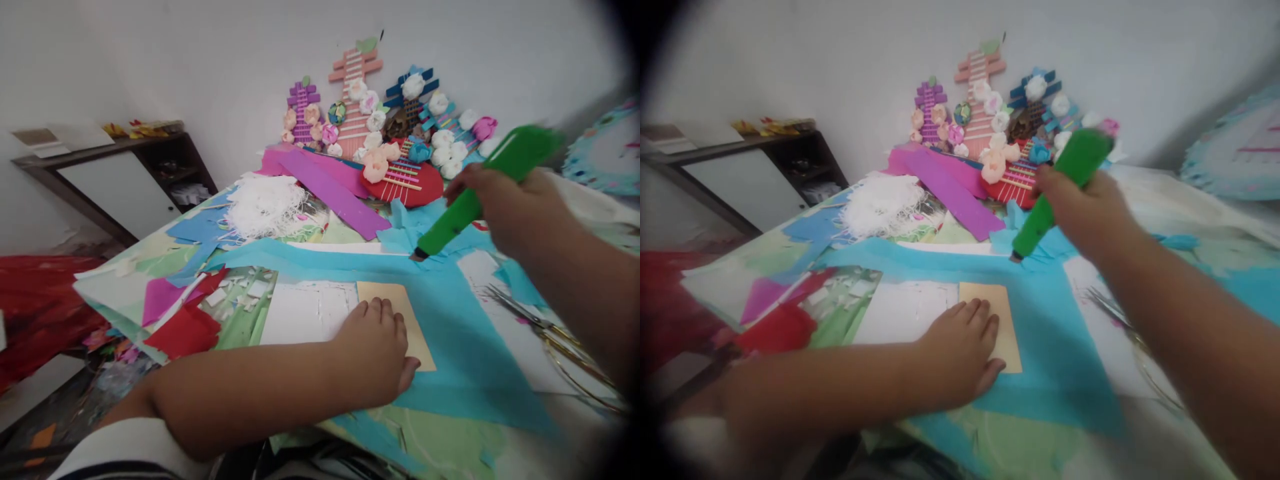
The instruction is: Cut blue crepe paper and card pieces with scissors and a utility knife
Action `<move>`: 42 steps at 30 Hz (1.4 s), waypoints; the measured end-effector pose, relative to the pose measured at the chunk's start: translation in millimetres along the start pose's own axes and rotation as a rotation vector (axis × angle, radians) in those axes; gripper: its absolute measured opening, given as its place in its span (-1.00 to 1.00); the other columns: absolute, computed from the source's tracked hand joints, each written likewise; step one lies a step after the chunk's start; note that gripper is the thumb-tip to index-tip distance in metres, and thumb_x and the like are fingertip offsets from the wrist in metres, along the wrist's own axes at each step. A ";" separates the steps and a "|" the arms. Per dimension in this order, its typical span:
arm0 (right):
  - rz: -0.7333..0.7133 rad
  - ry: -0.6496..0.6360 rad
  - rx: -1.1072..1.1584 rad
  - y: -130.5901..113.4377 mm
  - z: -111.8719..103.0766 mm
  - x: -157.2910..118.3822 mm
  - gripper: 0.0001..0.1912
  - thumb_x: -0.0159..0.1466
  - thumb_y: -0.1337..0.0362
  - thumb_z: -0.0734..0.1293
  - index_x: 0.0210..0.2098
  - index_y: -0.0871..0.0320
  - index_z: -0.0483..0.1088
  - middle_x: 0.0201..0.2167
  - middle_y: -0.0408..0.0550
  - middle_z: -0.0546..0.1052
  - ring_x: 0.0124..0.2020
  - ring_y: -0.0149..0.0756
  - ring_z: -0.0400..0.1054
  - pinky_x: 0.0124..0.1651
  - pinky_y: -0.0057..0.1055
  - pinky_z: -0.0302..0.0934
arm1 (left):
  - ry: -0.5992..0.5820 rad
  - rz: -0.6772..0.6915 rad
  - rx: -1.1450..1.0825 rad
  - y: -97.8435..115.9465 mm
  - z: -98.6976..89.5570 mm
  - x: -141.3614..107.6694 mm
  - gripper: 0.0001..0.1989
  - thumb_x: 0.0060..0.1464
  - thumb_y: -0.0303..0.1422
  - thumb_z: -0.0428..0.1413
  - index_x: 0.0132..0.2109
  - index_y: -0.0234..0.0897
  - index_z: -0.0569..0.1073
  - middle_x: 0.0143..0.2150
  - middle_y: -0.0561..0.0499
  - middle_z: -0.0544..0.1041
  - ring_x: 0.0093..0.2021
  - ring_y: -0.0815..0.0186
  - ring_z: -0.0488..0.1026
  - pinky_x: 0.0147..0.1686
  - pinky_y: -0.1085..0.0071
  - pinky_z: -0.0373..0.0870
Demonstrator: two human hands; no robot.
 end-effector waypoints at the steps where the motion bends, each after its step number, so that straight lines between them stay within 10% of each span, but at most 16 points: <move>1: -0.001 -0.033 0.067 -4.3 14.0 -1.0 -0.63 0.13 0.05 0.15 -0.44 0.24 0.38 -0.54 -0.09 0.39 -0.52 -0.43 0.24 -0.46 -0.43 0.11 | 0.003 0.000 -0.002 0.0 -0.4 0.0 -0.40 0.11 -0.13 -0.23 0.11 -0.57 0.17 0.11 -0.41 0.16 0.09 -0.07 0.13 -0.01 0.15 0.09; 20: -0.211 -0.716 0.156 30.0 86.5 -14.1 -0.83 -0.02 0.13 0.31 -0.50 0.09 0.35 -0.23 -0.09 0.43 -0.15 -0.22 0.28 -0.07 -0.27 0.15 | 0.061 0.029 -0.010 -4.9 -4.1 -1.3 -0.44 0.10 -0.13 -0.20 0.07 -0.53 0.19 0.10 -0.41 0.17 0.09 -0.04 0.12 -0.01 0.17 0.06; 28: 0.169 -0.467 0.861 15.9 91.9 -8.4 -0.80 0.06 0.18 0.26 -0.60 0.10 0.19 -0.75 -0.26 0.18 -0.64 -0.46 0.15 -0.42 -0.40 0.17 | 0.073 0.036 -0.026 -5.3 -3.7 -3.0 -0.44 0.10 -0.14 -0.20 0.07 -0.54 0.20 0.09 -0.41 0.18 0.10 -0.04 0.10 0.00 0.16 0.05; 33: 0.385 -0.573 1.042 3.2 86.5 -13.0 -0.96 0.01 0.28 0.23 -0.52 0.11 0.25 -0.58 -0.18 0.30 -0.49 -0.42 0.25 -0.27 -0.32 0.23 | 0.095 0.031 -0.034 -4.7 -2.4 -3.2 -0.44 0.09 -0.15 -0.18 0.07 -0.54 0.21 0.10 -0.42 0.17 0.09 -0.05 0.12 -0.01 0.17 0.06; 38: 0.276 -0.625 1.082 1.8 86.1 -23.4 -0.84 -0.04 0.35 0.33 -0.44 0.08 0.29 -0.45 -0.24 0.36 -0.34 -0.44 0.31 -0.12 -0.33 0.20 | 0.065 0.030 -0.043 -4.2 -3.4 -3.2 -0.44 0.09 -0.15 -0.18 0.08 -0.55 0.20 0.10 -0.44 0.17 0.09 -0.06 0.12 0.01 0.16 0.05; 42: 0.260 -0.506 1.040 13.4 92.6 -21.1 -0.85 -0.03 0.35 0.33 -0.54 0.10 0.22 -0.57 -0.28 0.33 -0.51 -0.49 0.26 -0.38 -0.46 0.23 | 0.047 0.014 -0.058 -3.8 -3.7 -3.4 -0.43 0.09 -0.15 -0.19 0.09 -0.55 0.19 0.10 -0.45 0.15 0.10 -0.11 0.08 0.01 0.11 0.03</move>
Point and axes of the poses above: each hand's wrist, its own x-axis towards the middle knuckle, its own z-axis out of the palm, y = z × x, the point moved 2 cm from there along x, towards the middle knuckle
